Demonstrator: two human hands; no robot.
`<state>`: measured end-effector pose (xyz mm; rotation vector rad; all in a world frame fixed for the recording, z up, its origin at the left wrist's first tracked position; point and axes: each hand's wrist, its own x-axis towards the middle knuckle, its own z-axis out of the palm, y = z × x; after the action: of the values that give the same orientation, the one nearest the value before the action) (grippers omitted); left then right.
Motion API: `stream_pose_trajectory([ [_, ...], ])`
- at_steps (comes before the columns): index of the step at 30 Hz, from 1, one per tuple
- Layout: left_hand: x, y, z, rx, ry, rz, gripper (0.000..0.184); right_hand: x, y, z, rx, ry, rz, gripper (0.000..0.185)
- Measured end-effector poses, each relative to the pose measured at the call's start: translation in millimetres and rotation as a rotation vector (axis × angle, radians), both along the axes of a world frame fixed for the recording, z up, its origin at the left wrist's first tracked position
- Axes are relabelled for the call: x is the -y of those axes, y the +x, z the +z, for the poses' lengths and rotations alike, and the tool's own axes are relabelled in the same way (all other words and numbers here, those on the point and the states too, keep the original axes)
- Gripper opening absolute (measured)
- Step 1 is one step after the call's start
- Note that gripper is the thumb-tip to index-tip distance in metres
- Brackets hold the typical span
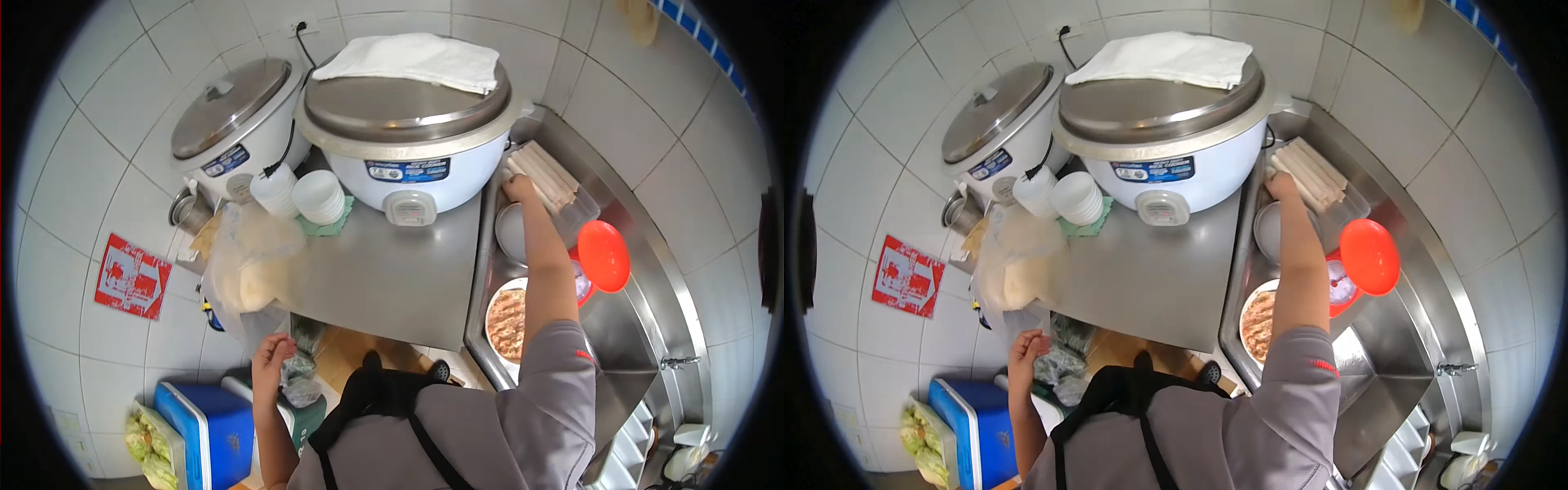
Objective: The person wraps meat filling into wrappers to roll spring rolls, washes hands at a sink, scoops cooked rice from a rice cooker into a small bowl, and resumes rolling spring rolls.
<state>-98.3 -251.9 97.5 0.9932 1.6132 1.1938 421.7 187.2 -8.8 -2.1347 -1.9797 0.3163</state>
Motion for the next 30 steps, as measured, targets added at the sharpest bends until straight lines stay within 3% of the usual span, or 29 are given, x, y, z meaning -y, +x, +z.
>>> stream_pose_trajectory([
  [3,13,-13,0,-0.055,0.022,0.071,0.020,21,-11,15,0.131,0.024,0.099,0.035],
  [6,-2,-21,4,-0.264,0.113,0.075,0.016,-47,23,-16,0.335,0.134,0.152,0.036],
  [7,-14,-20,5,-0.316,0.176,0.077,0.015,-43,21,3,0.163,0.197,0.028,0.037],
  [8,-27,-21,5,-0.416,0.156,0.077,0.016,-7,3,51,0.167,0.255,0.006,0.038],
  [9,-41,-26,-1,-0.636,0.198,0.046,0.019,-10,18,53,0.055,0.274,0.008,0.038],
  [10,-56,-36,-10,-0.856,0.233,0.002,0.021,8,20,68,-0.100,0.306,-0.004,0.038],
  [13,-99,-65,-38,-1.070,0.221,0.015,0.027,110,-21,134,-0.677,0.311,0.018,0.037],
  [15,-113,-73,-40,-1.215,0.231,-0.066,0.026,158,-48,158,-0.827,0.265,0.077,0.037],
  [18,-118,-47,-18,-1.328,-0.037,-0.070,0.027,197,-77,173,-0.820,0.177,0.203,0.036],
  [21,-121,-42,-36,-1.357,-0.107,0.024,0.023,224,-99,181,-0.777,0.137,0.277,0.030],
  [23,-125,-51,-29,-1.302,-0.037,-0.040,0.020,233,-108,176,-0.736,0.143,0.298,0.030],
  [27,-121,-31,40,-1.086,0.250,-0.163,0.015,250,-153,165,-0.835,0.046,0.457,0.027],
  [30,-122,-8,94,-0.686,0.435,-0.328,0.009,253,-194,145,-1.108,-0.231,0.540,0.031],
])
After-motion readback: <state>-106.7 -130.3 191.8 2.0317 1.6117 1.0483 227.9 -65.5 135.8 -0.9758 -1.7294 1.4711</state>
